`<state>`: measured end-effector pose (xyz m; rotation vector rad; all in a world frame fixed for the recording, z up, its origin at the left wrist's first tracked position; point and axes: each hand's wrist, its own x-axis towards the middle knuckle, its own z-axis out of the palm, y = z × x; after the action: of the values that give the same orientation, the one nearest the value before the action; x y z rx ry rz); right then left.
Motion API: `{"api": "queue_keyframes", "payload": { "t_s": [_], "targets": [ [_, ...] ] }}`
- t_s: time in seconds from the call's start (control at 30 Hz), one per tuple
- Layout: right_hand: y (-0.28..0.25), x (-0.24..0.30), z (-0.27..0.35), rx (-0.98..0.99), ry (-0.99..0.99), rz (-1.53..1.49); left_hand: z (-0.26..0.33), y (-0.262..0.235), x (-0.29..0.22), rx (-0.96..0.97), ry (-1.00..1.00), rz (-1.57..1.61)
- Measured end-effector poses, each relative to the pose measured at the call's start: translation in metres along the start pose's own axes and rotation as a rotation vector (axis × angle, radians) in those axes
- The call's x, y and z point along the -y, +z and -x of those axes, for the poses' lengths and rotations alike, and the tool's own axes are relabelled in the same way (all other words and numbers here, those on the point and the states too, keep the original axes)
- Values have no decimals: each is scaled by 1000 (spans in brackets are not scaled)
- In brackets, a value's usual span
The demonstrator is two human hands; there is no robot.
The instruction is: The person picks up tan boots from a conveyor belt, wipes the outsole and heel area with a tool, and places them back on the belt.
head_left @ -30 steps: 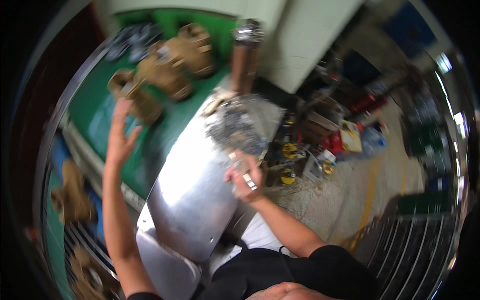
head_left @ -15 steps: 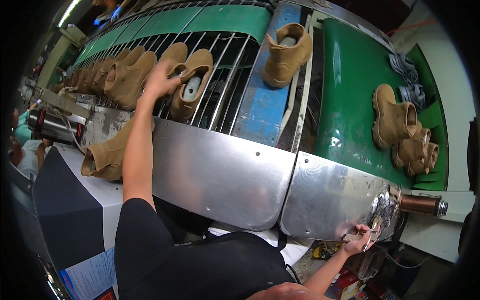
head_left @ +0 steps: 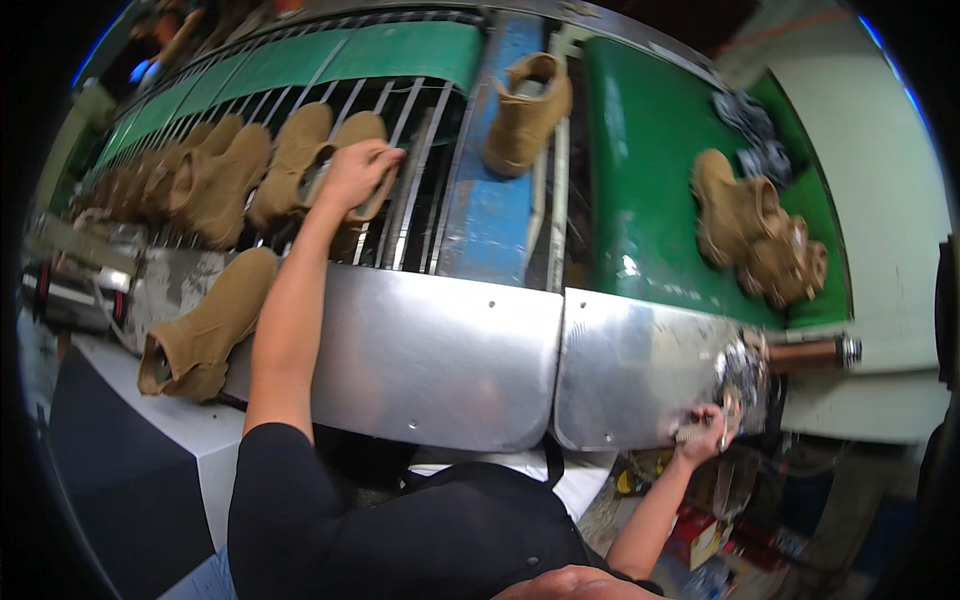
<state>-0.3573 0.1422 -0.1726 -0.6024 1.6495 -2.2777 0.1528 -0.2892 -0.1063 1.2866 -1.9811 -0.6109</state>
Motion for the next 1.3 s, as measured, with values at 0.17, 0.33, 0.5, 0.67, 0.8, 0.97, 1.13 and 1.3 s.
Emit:
{"api": "queue_keyframes", "payload": {
  "t_s": [0.17, 0.33, 0.5, 0.67, 0.8, 0.97, 1.13, 1.3],
  "targets": [
    [9, 5, -1, -20, -89, 38, 64, -12, -25, -51, 340, 60],
    [8, 7, 3, -27, -99, 65, 150, -22, -118, 362, 603, -17],
    [3, 8, 4, -22, -118, 51, 202, 6, -173, 1033, 555, -65],
    [-4, 12, 9, 0, -136, 60, 166, 57, -262, 425, 903, -487],
    [3, 11, 9, 28, -157, 58, 158, 106, -253, 691, 809, -681],
    [-1, 9, 9, -4, -129, -12, 159, 80, -256, 378, 816, -389],
    [-2, 5, 6, -85, -186, -70, 175, 2, -276, -21, 535, 150],
    [19, 16, 7, -250, 176, -259, 172, -2, -242, -124, 383, 461]
  ]
}}
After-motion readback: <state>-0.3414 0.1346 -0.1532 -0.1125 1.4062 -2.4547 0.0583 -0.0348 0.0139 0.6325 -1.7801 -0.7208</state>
